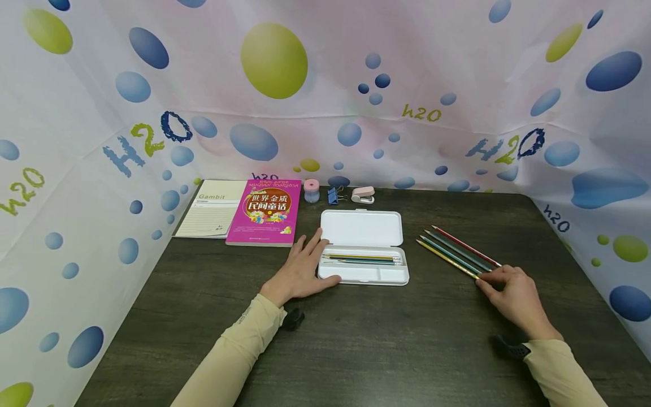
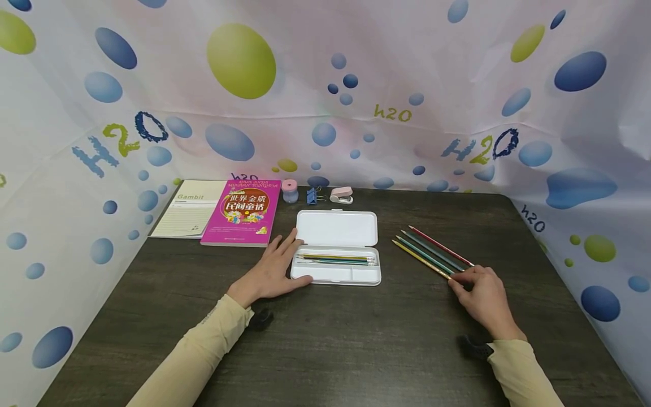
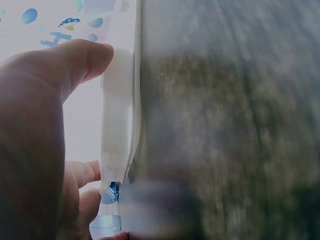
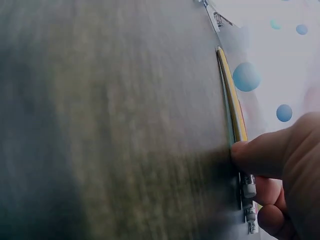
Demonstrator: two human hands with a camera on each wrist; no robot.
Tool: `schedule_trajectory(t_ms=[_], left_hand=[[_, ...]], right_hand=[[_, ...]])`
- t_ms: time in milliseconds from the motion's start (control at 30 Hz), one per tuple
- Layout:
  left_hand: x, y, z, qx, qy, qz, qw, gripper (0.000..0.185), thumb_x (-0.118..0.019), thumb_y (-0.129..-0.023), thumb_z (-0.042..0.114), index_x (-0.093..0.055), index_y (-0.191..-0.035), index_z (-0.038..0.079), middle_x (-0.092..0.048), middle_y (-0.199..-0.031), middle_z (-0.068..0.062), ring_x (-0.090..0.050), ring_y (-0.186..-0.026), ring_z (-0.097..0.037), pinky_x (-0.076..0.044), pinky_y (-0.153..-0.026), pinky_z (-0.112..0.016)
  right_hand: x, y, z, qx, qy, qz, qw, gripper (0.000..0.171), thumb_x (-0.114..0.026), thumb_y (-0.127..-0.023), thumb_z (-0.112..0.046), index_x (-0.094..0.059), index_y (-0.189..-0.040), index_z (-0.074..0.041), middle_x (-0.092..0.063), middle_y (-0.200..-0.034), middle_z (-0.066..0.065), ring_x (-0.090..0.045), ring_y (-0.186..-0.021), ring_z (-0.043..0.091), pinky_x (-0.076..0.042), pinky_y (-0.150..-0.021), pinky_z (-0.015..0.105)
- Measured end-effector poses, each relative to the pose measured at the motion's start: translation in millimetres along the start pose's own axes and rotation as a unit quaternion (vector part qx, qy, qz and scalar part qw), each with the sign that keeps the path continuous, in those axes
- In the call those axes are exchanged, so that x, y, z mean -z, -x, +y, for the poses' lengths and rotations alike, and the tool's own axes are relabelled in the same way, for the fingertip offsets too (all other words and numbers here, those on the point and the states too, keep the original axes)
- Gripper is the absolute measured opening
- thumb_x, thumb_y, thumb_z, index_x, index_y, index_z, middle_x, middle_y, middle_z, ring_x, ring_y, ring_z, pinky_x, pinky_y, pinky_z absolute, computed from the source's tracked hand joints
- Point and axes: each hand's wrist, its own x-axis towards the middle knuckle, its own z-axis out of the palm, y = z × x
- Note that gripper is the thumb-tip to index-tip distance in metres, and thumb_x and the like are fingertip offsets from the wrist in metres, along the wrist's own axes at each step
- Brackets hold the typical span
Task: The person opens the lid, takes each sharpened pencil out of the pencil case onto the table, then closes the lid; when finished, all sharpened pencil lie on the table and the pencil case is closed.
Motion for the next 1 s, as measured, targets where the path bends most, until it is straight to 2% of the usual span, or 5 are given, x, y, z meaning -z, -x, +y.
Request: schedule_trajectory(t_ms=[300,433,567,767,1000], left_hand=[[-0.1,-0.9,-1.0,-0.002,-0.001,-0.003,1.0,0.094,-0.058,-0.085,0.071,-0.031,-0.155,0.016,-0.006,-0.167,-0.007,-0.011,-0.147,-0.048,-0.012,-0.118,-0.06],[0.2,-1.0,-0.9,-0.003,-0.002,-0.003,1.0,0.094,-0.058,-0.086,0.071,-0.031,-0.155,0.015,-0.007,-0.167,-0.008,-0.011,-0.147,-0.048,-0.012,-0.118,-0.059],[1.1,-0.5,-0.6,0.001,-0.002,-0.005,1.0,0.093,-0.059,-0.086,0.07,-0.031,-0.156,0.015,-0.007,-0.167,-0.008,-0.011,-0.147,-0.048,-0.012,-0.119,-0.058],[0.7,-1.2,-0.3,0.001,-0.006,-0.012,0.9999,0.094,-0.058,-0.086,0.071,-0.03,-0.156,0.014,-0.006,-0.167,-0.008,-0.009,-0.148,-0.046,-0.011,-0.119,-0.058],[0.6,-1.3,0.2,0.003,-0.008,-0.013,0.9999,0.096,-0.058,-0.086,0.071,-0.029,-0.156,0.013,-0.006,-0.167,-0.008,-0.009,-0.148,-0.046,-0.011,-0.119,-0.058]], right_hand=[[3,-2,-1,-0.009,-0.003,-0.007,1.0,0.011,-0.081,-0.079,-0.006,-0.079,-0.089,-0.001,-0.064,-0.081,0.006,-0.052,-0.077,0.027,-0.037,-0.065,0.039],[3,-6,-6,-0.003,-0.01,0.001,1.0,0.012,-0.082,-0.079,-0.007,-0.079,-0.089,-0.002,-0.065,-0.083,0.007,-0.053,-0.079,0.027,-0.038,-0.066,0.04],[1,-16,-16,0.008,-0.017,0.011,1.0,0.012,-0.082,-0.08,-0.008,-0.079,-0.09,-0.004,-0.066,-0.086,0.009,-0.054,-0.082,0.027,-0.039,-0.069,0.042],[-7,-33,-30,0.04,-0.032,0.003,0.999,0.015,-0.08,-0.083,-0.011,-0.078,-0.097,-0.006,-0.068,-0.092,0.007,-0.057,-0.082,0.025,-0.043,-0.067,0.041],[-16,-47,-46,0.067,-0.067,-0.009,0.995,0.017,-0.078,-0.086,-0.014,-0.077,-0.103,-0.009,-0.069,-0.096,0.004,-0.058,-0.078,0.02,-0.043,-0.061,0.03]])
